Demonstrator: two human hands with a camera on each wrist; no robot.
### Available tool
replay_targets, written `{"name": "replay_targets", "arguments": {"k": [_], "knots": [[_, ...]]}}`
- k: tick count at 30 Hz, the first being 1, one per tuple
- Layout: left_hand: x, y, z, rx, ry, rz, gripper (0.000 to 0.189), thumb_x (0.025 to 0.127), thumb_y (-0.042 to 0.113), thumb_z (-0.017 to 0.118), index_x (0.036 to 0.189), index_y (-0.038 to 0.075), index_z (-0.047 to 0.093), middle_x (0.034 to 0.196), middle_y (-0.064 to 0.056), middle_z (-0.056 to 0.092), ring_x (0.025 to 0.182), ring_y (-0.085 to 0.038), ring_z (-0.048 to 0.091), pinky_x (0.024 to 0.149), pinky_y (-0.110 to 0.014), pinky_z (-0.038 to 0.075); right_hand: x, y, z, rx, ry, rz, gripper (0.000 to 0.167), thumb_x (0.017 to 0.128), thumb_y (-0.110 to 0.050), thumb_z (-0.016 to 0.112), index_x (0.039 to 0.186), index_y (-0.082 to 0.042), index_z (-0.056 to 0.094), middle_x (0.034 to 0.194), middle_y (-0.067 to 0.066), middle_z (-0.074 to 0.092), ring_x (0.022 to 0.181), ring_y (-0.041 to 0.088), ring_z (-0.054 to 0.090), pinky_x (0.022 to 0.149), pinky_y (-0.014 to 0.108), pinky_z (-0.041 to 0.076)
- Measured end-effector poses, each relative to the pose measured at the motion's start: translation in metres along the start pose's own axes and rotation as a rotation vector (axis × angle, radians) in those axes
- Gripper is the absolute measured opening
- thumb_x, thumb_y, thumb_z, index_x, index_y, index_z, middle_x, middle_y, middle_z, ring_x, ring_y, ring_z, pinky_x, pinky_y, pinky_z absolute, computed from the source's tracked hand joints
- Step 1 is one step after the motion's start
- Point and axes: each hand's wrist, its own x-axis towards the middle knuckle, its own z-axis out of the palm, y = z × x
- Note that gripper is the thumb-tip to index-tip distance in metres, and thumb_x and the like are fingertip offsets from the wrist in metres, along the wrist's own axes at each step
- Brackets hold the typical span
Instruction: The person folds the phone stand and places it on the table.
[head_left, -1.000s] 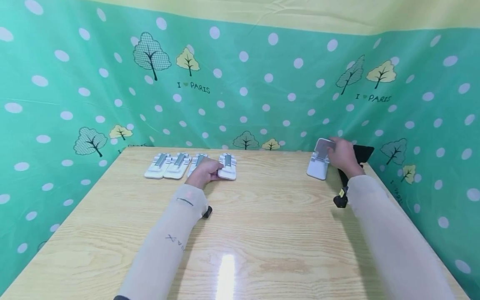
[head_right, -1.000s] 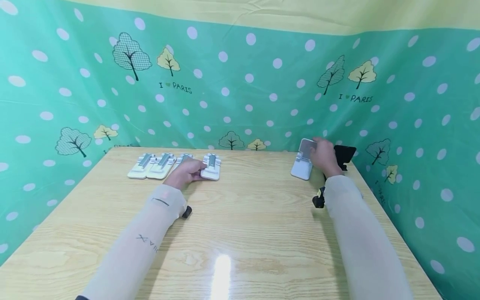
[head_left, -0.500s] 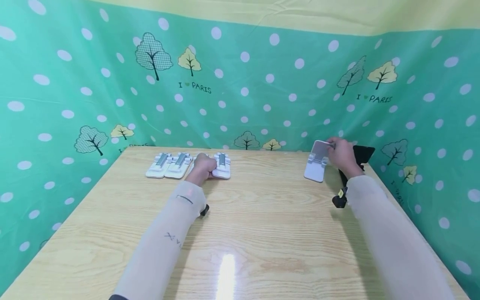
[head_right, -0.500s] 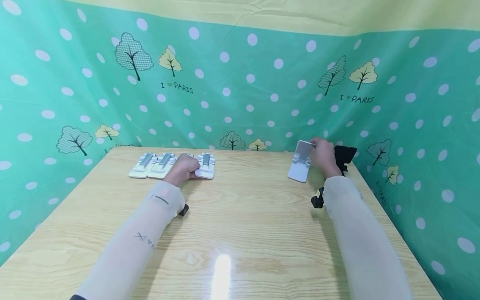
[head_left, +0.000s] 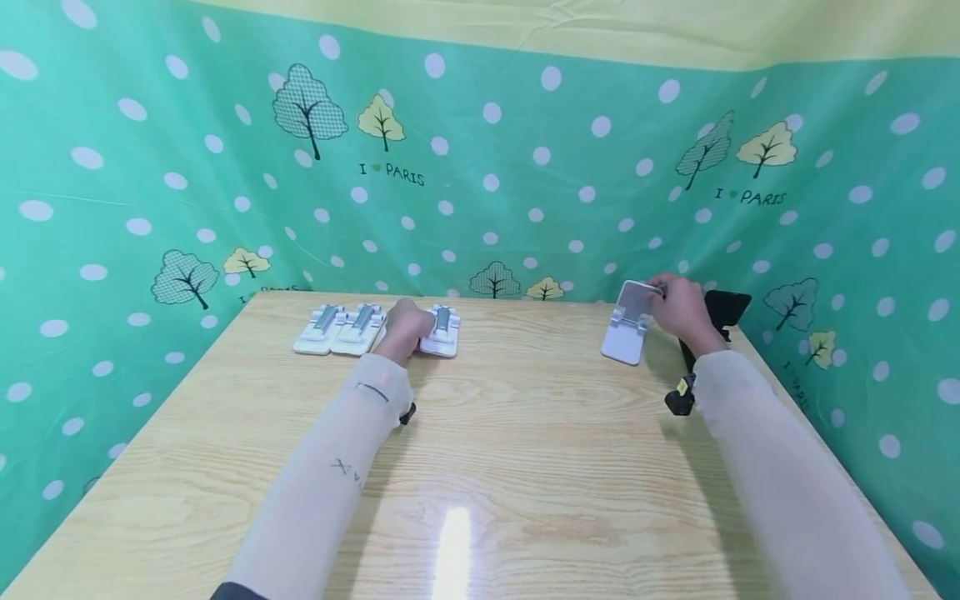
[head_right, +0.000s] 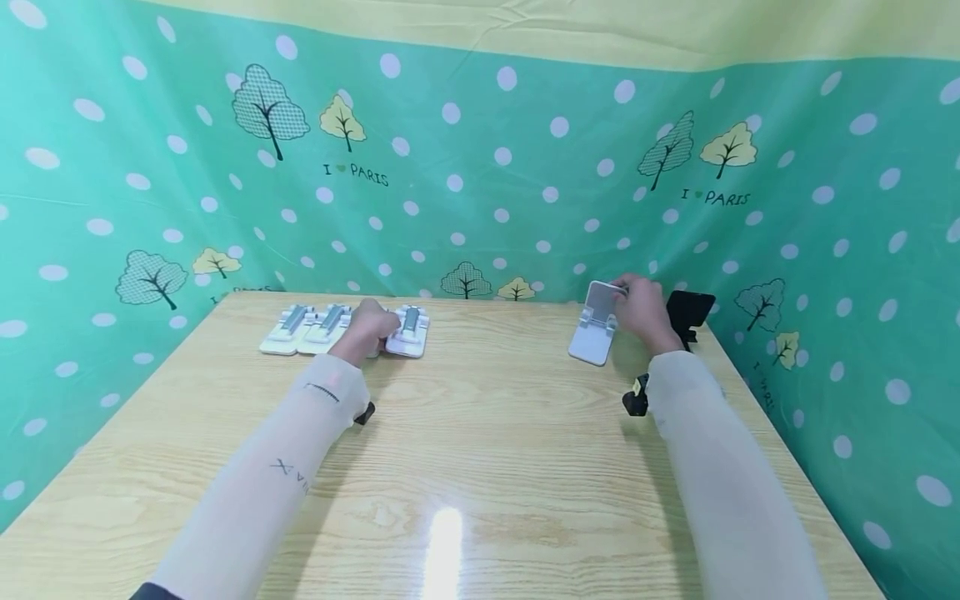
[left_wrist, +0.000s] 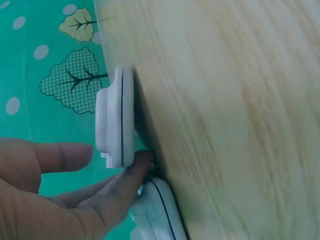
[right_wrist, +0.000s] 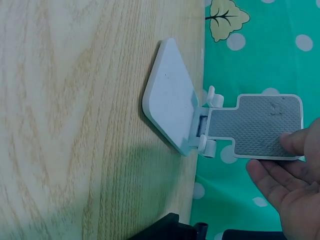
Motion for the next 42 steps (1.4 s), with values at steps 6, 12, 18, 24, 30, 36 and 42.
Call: {"name": "replay_targets", "arguments": {"k": [6, 12, 18, 24, 30, 36, 42], "knots": [[-0.003, 0.009, 0.003, 0.108, 0.045, 0.055, 0.041, 0.092, 0.002, 0.054, 0.131, -0.009, 0.057, 0.123, -0.023, 0.062, 0.108, -0.035, 0.059, 0.093, -0.04, 0.056, 0.0, 0.0, -0.002, 0.011, 0.006, -0.007, 0.031, 0.107, -0.009, 0.046, 0.131, 0.005, 0.059, 0.117, 0.028, 0.064, 0.086, 0.035, 0.06, 0.059, 0.038, 0.049], [-0.004, 0.017, 0.008, 0.091, 0.074, 0.101, 0.038, 0.091, 0.003, 0.057, 0.127, -0.006, 0.058, 0.119, -0.022, 0.063, 0.105, -0.035, 0.06, 0.09, -0.041, 0.057, 0.003, -0.011, -0.003, -0.026, 0.007, -0.069, 0.027, 0.105, -0.008, 0.05, 0.124, 0.007, 0.064, 0.112, 0.027, 0.066, 0.086, 0.035, 0.06, 0.062, 0.039, 0.049], [-0.006, 0.021, 0.018, 0.032, 0.031, 0.143, 0.014, 0.086, 0.001, 0.054, 0.073, 0.007, 0.053, 0.068, -0.005, 0.05, 0.056, -0.018, 0.046, 0.048, -0.027, 0.042, 0.004, -0.03, -0.002, -0.029, -0.014, -0.114, 0.028, 0.105, -0.009, 0.05, 0.122, 0.006, 0.066, 0.105, 0.025, 0.068, 0.075, 0.031, 0.056, 0.059, 0.038, 0.046], [-0.009, 0.02, 0.032, -0.037, 0.016, 0.213, 0.033, 0.085, -0.002, 0.046, 0.058, 0.014, 0.036, 0.051, 0.004, 0.028, 0.043, -0.011, 0.023, 0.039, -0.025, 0.021, 0.003, -0.06, 0.004, -0.026, -0.012, -0.179, 0.026, 0.104, -0.009, 0.052, 0.121, 0.005, 0.067, 0.106, 0.022, 0.069, 0.08, 0.03, 0.057, 0.064, 0.04, 0.048], [-0.015, 0.02, 0.046, -0.077, -0.011, 0.245, 0.037, 0.084, -0.002, 0.046, 0.054, 0.016, 0.034, 0.048, 0.006, 0.025, 0.042, -0.01, 0.02, 0.039, -0.023, 0.018, 0.002, -0.094, 0.015, -0.012, -0.048, -0.237, 0.023, 0.104, -0.008, 0.055, 0.119, 0.003, 0.068, 0.104, 0.02, 0.07, 0.08, 0.029, 0.058, 0.064, 0.038, 0.048], [-0.018, 0.023, 0.062, -0.305, -0.171, 0.234, 0.017, 0.093, 0.0, 0.051, 0.078, 0.001, 0.06, 0.068, -0.001, 0.052, 0.06, -0.016, 0.054, 0.055, -0.025, 0.052, -0.002, -0.123, 0.024, 0.018, -0.053, -0.276, 0.021, 0.104, -0.01, 0.057, 0.118, 0.001, 0.069, 0.105, 0.017, 0.07, 0.085, 0.028, 0.061, 0.068, 0.04, 0.053], [-0.019, 0.024, 0.074, -0.688, -0.431, 0.036, 0.039, 0.103, 0.006, 0.054, 0.139, -0.008, 0.05, 0.126, -0.023, 0.062, 0.12, -0.038, 0.061, 0.102, -0.041, 0.056, -0.002, -0.147, 0.033, 0.092, -0.07, -0.305, 0.02, 0.103, -0.01, 0.06, 0.119, -0.001, 0.07, 0.112, 0.018, 0.072, 0.098, 0.03, 0.069, 0.077, 0.043, 0.061]]}}
